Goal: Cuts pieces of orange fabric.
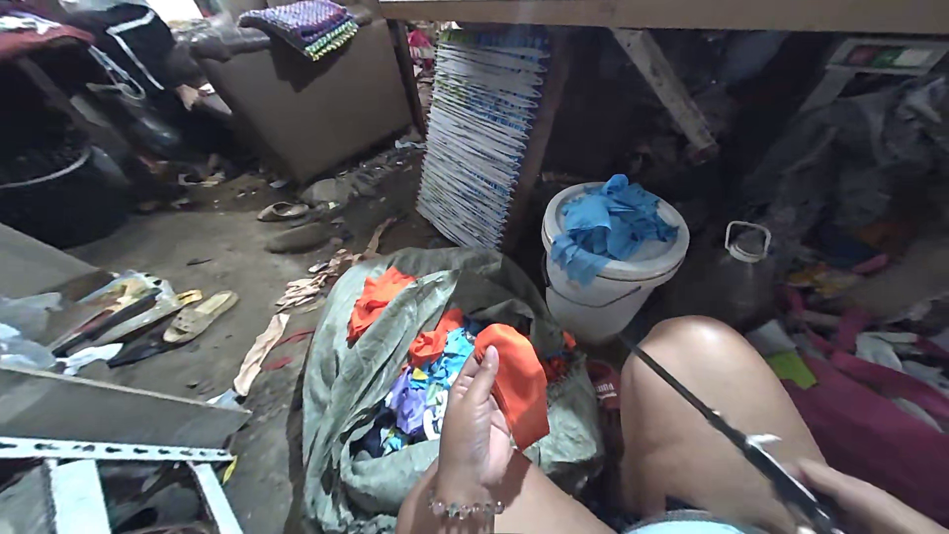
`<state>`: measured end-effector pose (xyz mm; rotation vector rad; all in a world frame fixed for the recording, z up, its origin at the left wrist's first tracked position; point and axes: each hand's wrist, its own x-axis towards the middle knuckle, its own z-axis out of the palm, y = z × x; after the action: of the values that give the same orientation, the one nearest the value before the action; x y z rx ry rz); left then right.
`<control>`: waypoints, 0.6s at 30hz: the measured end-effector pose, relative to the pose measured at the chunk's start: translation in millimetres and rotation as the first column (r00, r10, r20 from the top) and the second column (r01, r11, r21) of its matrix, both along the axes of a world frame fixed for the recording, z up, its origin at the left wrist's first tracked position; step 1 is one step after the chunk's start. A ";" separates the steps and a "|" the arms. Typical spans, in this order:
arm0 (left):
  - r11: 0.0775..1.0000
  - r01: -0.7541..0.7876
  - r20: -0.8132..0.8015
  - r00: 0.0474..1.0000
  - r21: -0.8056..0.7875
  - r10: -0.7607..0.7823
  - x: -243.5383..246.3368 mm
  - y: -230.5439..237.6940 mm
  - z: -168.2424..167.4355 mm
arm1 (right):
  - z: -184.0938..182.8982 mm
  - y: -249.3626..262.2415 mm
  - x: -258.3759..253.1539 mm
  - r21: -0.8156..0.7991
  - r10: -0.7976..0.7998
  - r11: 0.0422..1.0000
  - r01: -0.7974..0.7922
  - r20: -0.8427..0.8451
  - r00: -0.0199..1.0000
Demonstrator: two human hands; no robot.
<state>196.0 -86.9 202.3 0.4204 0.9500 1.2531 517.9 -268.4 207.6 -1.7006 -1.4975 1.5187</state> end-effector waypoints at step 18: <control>0.999 0.024 -0.053 0.998 0.024 -0.022 4.2 -11.3 9.9 | -15.8 61.3 -52.2 -0.050 0.166 0.984 -0.173 -0.119 0.979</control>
<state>200.2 -98.3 212.2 0.4849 0.9729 1.2391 465.7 -207.1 191.8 -1.5217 -1.5856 1.7344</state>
